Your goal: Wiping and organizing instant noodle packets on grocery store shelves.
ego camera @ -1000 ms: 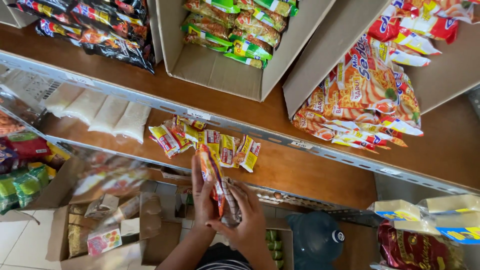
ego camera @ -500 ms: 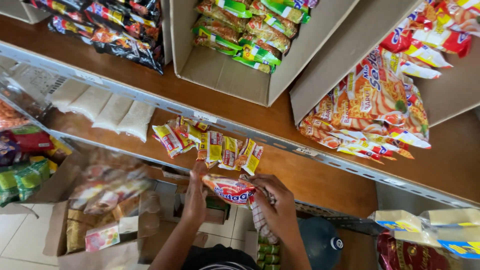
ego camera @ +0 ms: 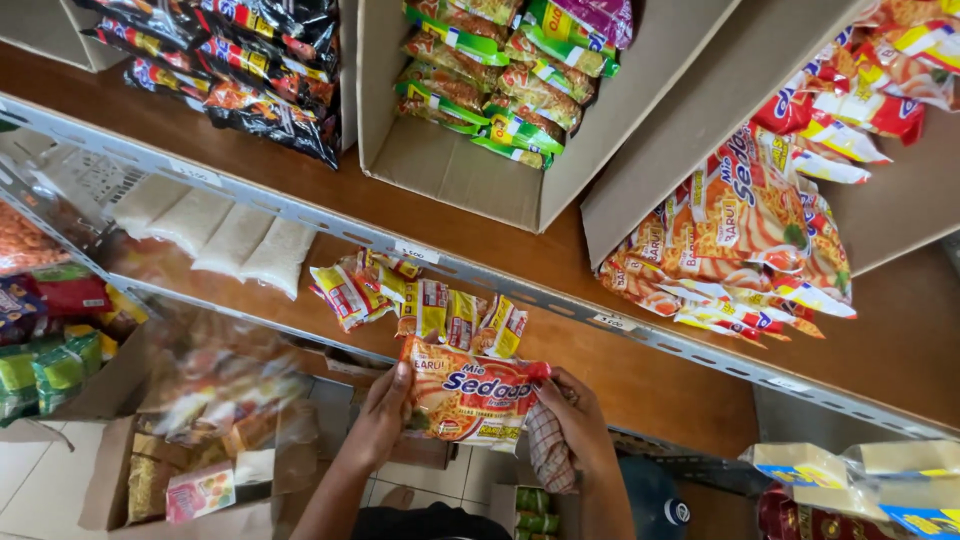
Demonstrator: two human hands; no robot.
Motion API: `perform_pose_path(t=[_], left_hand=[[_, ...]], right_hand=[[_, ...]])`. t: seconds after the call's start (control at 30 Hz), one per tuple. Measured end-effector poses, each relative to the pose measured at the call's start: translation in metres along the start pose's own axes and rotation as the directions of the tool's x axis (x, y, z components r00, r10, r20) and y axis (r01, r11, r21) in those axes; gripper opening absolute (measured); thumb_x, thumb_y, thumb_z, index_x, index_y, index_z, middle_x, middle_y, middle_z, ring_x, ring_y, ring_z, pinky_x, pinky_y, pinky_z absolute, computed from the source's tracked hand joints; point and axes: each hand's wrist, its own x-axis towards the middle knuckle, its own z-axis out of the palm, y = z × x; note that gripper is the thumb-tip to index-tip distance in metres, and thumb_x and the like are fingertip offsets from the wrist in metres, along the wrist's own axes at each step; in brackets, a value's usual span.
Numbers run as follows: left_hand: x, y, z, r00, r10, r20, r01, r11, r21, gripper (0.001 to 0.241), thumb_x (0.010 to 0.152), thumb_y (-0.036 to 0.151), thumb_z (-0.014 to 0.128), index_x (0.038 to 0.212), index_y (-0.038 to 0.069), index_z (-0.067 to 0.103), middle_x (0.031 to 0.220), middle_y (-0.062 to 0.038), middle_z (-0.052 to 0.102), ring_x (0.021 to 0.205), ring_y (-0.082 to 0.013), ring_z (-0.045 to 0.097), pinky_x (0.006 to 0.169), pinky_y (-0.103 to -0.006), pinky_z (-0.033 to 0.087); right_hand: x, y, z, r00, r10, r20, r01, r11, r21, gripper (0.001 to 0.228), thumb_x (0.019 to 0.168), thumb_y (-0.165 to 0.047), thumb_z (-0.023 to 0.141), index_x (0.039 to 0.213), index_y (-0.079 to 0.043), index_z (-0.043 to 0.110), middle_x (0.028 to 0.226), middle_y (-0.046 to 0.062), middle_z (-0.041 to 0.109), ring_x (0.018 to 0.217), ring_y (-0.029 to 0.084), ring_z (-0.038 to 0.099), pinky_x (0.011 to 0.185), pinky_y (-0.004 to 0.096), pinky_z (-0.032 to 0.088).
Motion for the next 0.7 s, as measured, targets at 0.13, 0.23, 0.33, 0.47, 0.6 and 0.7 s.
perform_pose_path(t=[0.13, 0.23, 0.33, 0.47, 0.6, 0.7], left_hand=[[0.006, -0.006, 0.007, 0.968, 0.251, -0.030, -0.226, 0.913, 0.341, 0.058, 0.107, 0.037, 0.031, 0.159, 0.012, 0.036, 0.159, -0.007, 0.048, 0.140, -0.0219, 0.049, 0.113, -0.0357, 0.040], [0.015, -0.025, 0.010, 0.792, 0.591, 0.152, -0.559, 0.601, 0.572, 0.053, 0.114, 0.031, 0.034, 0.160, 0.004, 0.036, 0.169, -0.014, 0.035, 0.159, -0.0326, 0.019, 0.123, -0.0406, 0.026], [0.018, -0.046, 0.012, 0.764, 0.622, 0.168, -0.623, 0.645, 0.444, 0.051, 0.116, 0.028, 0.030, 0.162, 0.005, 0.033, 0.172, -0.017, 0.025, 0.160, -0.0318, 0.015, 0.126, -0.0415, 0.020], [-0.002, -0.042, 0.021, 0.970, 0.217, 0.111, -0.213, 0.976, -0.047, 0.059, 0.109, 0.030, 0.034, 0.165, 0.013, 0.025, 0.159, -0.015, 0.046, 0.140, -0.0288, 0.046, 0.116, -0.0399, 0.038], [-0.020, -0.012, 0.042, 0.992, -0.071, 0.106, 0.101, 0.943, -0.316, 0.061, 0.111, 0.039, 0.033, 0.168, 0.019, 0.028, 0.151, -0.025, 0.050, 0.124, -0.0447, 0.032, 0.100, -0.0579, 0.029], [-0.031, 0.003, 0.057, 0.985, 0.012, 0.173, 0.034, 0.966, -0.257, 0.064, 0.103, 0.042, 0.034, 0.161, 0.017, 0.027, 0.151, -0.007, 0.053, 0.133, -0.0200, 0.058, 0.109, -0.0354, 0.049]], right_hand=[[-0.020, -0.030, 0.016, 0.960, -0.254, -0.117, 0.135, 0.788, -0.601, 0.029, 0.086, -0.013, 0.076, 0.113, -0.003, 0.074, 0.101, 0.010, 0.077, 0.092, 0.018, 0.072, 0.081, 0.028, 0.054], [-0.020, -0.024, 0.040, 0.906, -0.419, -0.061, 0.284, 0.710, -0.644, 0.031, 0.086, -0.013, 0.074, 0.116, -0.007, 0.073, 0.109, 0.011, 0.077, 0.097, 0.021, 0.075, 0.086, 0.032, 0.056], [-0.040, -0.047, 0.114, 0.872, -0.486, -0.063, 0.384, 0.757, -0.528, 0.039, 0.089, -0.013, 0.067, 0.128, -0.014, 0.066, 0.126, 0.012, 0.070, 0.106, 0.028, 0.072, 0.091, 0.041, 0.060], [-0.049, -0.043, 0.145, 0.683, -0.719, 0.129, 0.595, 0.445, -0.669, 0.040, 0.090, -0.009, 0.070, 0.130, -0.012, 0.067, 0.126, 0.016, 0.069, 0.114, 0.034, 0.069, 0.099, 0.044, 0.055], [-0.024, -0.022, 0.105, 0.736, -0.677, -0.005, 0.480, 0.528, -0.700, 0.032, 0.094, -0.004, 0.068, 0.123, -0.015, 0.073, 0.124, 0.011, 0.073, 0.116, 0.030, 0.071, 0.097, 0.039, 0.056], [-0.026, -0.019, 0.092, 0.806, -0.585, -0.088, 0.399, 0.647, -0.650, 0.031, 0.092, -0.001, 0.065, 0.119, -0.013, 0.074, 0.122, 0.011, 0.073, 0.114, 0.029, 0.073, 0.095, 0.038, 0.058]])
